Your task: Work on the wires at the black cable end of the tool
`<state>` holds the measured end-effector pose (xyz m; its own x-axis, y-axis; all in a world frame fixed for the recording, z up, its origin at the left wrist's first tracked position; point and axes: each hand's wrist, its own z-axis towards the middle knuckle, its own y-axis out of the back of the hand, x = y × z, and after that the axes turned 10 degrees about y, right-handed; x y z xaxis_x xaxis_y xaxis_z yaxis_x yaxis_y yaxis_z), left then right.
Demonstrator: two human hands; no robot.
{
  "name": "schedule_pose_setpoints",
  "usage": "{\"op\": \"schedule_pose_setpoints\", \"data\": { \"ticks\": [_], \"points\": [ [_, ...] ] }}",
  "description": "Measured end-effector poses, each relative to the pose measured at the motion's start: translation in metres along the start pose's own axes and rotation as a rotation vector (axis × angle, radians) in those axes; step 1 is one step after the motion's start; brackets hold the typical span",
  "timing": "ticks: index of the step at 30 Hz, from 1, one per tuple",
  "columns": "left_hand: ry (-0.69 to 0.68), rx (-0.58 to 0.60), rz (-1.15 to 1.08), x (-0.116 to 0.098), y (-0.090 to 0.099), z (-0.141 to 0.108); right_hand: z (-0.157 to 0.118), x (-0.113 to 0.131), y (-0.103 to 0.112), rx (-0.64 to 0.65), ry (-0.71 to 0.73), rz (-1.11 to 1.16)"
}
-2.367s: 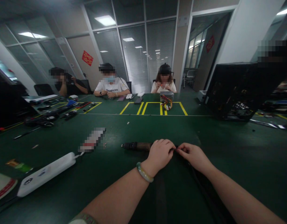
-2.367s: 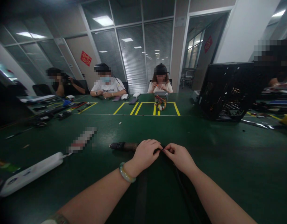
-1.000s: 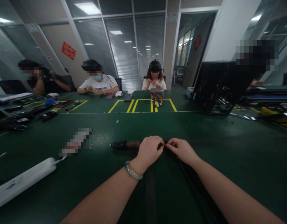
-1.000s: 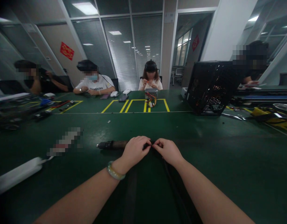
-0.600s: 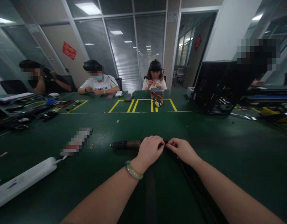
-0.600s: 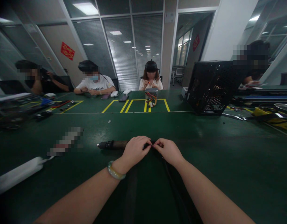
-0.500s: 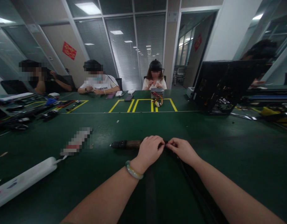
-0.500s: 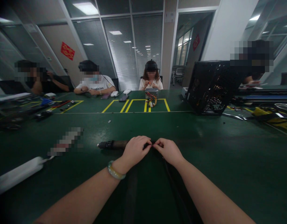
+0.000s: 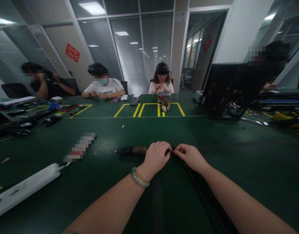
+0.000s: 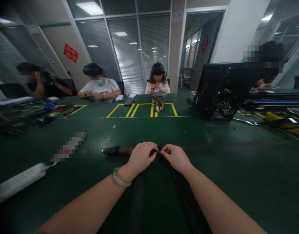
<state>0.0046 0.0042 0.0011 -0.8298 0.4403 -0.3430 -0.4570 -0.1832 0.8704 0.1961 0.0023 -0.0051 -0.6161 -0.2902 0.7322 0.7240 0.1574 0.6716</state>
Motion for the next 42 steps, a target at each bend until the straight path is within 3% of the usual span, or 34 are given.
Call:
{"op": "schedule_pose_setpoints", "data": {
  "ticks": [42],
  "points": [
    [-0.027,-0.017,-0.045,0.0016,0.0008,-0.0007,0.0002,-0.0025,-0.0007,0.006,0.016,-0.001]
  ]
}}
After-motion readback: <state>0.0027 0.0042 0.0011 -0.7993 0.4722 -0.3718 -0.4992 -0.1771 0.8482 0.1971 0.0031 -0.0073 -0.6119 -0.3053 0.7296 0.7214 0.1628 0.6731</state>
